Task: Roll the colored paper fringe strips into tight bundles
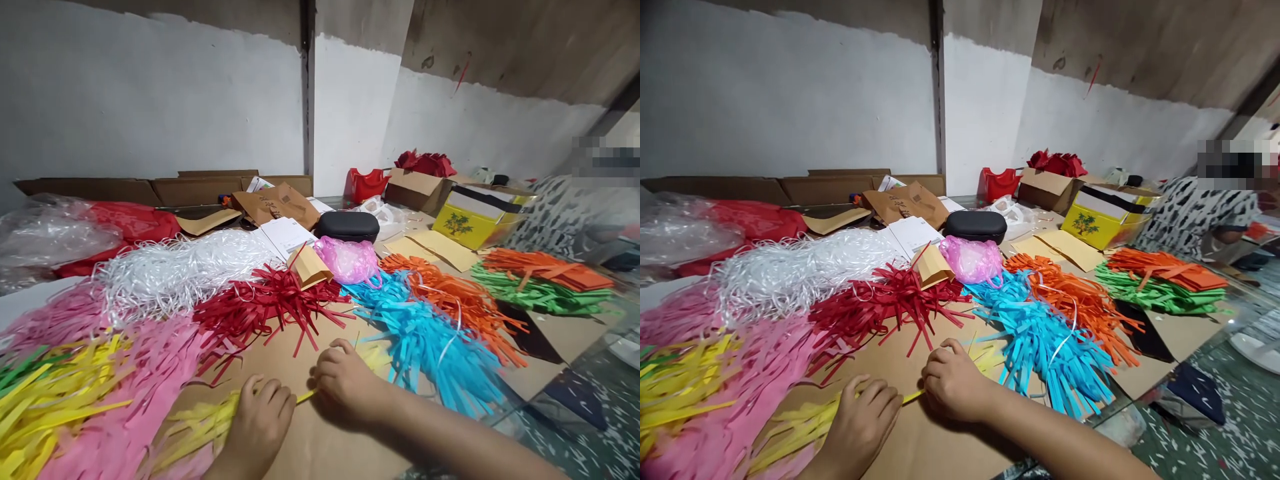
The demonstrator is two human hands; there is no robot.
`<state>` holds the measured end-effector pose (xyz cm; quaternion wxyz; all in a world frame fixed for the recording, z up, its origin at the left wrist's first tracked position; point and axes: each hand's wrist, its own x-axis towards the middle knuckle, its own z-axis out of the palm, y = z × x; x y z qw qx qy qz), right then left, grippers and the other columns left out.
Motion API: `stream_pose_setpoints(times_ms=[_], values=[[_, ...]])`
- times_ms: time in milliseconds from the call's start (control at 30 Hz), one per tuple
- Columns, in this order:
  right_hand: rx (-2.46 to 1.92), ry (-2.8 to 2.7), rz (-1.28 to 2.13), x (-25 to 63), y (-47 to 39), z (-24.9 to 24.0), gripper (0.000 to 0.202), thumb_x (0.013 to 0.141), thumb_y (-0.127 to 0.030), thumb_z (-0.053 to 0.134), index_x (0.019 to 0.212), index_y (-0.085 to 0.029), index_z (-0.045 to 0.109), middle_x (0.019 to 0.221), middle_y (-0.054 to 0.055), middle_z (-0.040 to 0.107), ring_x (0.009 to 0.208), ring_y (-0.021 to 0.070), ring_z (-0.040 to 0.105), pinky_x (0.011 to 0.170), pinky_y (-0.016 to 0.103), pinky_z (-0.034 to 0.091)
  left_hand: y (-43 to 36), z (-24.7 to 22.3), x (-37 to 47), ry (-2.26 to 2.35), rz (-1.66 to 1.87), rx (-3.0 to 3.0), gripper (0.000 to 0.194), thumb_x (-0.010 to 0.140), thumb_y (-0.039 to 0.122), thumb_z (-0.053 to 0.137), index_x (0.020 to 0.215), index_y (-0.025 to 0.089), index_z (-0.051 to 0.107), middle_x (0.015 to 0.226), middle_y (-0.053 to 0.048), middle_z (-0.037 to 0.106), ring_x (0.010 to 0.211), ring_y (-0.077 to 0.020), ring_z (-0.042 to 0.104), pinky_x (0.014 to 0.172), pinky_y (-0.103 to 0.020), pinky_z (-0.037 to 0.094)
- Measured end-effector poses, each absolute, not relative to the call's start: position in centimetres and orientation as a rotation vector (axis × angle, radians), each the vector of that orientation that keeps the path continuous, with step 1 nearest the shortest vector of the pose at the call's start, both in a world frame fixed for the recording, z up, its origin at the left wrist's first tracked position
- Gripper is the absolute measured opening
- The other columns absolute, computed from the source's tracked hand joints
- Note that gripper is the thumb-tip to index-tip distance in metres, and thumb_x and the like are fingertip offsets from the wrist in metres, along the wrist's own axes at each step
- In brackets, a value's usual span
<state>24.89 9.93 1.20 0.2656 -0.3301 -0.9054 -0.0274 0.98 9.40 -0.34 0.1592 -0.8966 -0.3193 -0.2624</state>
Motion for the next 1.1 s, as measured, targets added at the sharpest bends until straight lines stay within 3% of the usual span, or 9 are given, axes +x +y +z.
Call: stream_pose_setpoints(times_ms=[200,300,367,567,700,800,933,1000,1100], values=[[-0.968,-2.483,-0.256,22.7,9.2,0.9,0.009,0.096,-0.025,0.062,0.101,-0.019,0.065,0.095,0.003,0.072,0.093,0.0222,0.056,0.097,0.048,0.029,9.2,-0.4,1.7,-0.861,-0.761,-2.556,0.042,0.098,0.005,0.03,0.079,0.022,0.063,0.07,0.002,0.064,0.075,-0.0168,0.054,0.091,-0.041,0.031],[-0.925,-2.553,-0.418,22.1,8.8,-0.4,0.009,0.094,-0.018,0.061,0.087,-0.016,0.065,0.076,0.003,0.067,0.075,0.0206,0.05,0.084,0.044,0.032,8.7,-0.5,1.3,-0.846,-0.752,-2.574,0.043,0.096,0.004,0.029,0.077,0.021,0.063,0.071,0.0,0.065,0.077,-0.0175,0.054,0.092,-0.041,0.032],[-0.893,-2.559,-0.448,22.4,8.5,-0.8,0.011,0.094,-0.019,0.061,0.085,-0.016,0.065,0.077,0.003,0.067,0.073,0.0203,0.049,0.078,0.042,0.032,8.2,-0.7,0.5,-0.852,-0.746,-2.591,0.043,0.096,0.003,0.03,0.083,0.021,0.067,0.075,-0.001,0.067,0.081,-0.0183,0.055,0.092,-0.041,0.033],[-0.996,-2.471,-0.244,22.6,7.6,-0.2,0.016,0.099,-0.024,0.058,0.113,-0.017,0.063,0.11,0.005,0.072,0.098,0.0227,0.056,0.088,0.045,0.032,7.5,-2.0,-0.7,-0.92,-0.812,-2.624,0.042,0.099,0.01,0.031,0.094,0.021,0.072,0.08,-0.004,0.072,0.086,-0.0207,0.057,0.092,-0.042,0.034],[-0.995,-2.514,-0.168,21.2,8.1,-0.3,0.011,0.1,-0.02,0.055,0.1,-0.018,0.066,0.094,0.005,0.074,0.093,0.0231,0.057,0.092,0.047,0.032,7.8,-1.4,-0.3,-0.987,-0.979,-2.633,0.044,0.102,0.016,0.03,0.094,0.024,0.073,0.081,-0.002,0.074,0.084,-0.02,0.062,0.092,-0.041,0.035],[-1.104,-2.495,0.243,21.3,9.0,0.3,0.011,0.096,-0.016,0.059,0.096,-0.019,0.069,0.091,0.006,0.076,0.091,0.0222,0.062,0.092,0.043,0.037,8.4,0.0,-0.5,-1.185,-1.031,-2.755,0.03,0.099,0.021,0.043,0.091,0.027,0.071,0.082,0.003,0.075,0.081,-0.0163,0.068,0.088,-0.035,0.04],[-1.177,-2.294,0.969,22.3,9.9,2.2,0.027,0.097,-0.009,0.05,0.114,-0.018,0.068,0.1,0.001,0.078,0.075,0.0116,0.068,0.073,0.023,0.048,9.1,2.0,-0.9,-1.676,-0.859,-3.101,0.026,0.096,0.034,0.047,0.085,0.024,0.068,0.075,0.002,0.074,0.067,-0.0152,0.069,0.061,-0.025,0.05],[-1.162,-2.282,1.028,22.6,10.2,2.7,0.023,0.1,-0.016,0.053,0.118,-0.018,0.068,0.101,-0.001,0.078,0.073,0.0091,0.069,0.064,0.017,0.047,9.3,2.6,-0.8,-1.769,-0.785,-3.161,0.031,0.096,0.037,0.043,0.081,0.023,0.066,0.069,0.002,0.071,0.061,-0.0156,0.067,0.055,-0.024,0.05],[-1.196,-2.276,1.01,22.8,10.4,2.5,0.018,0.092,-0.03,0.073,0.106,-0.018,0.073,0.094,-0.001,0.079,0.075,0.0112,0.07,0.059,0.016,0.045,9.3,2.9,-0.5,-1.695,-0.779,-3.146,0.032,0.096,0.036,0.044,0.077,0.023,0.065,0.066,0.003,0.069,0.059,-0.0146,0.067,0.054,-0.022,0.051]])
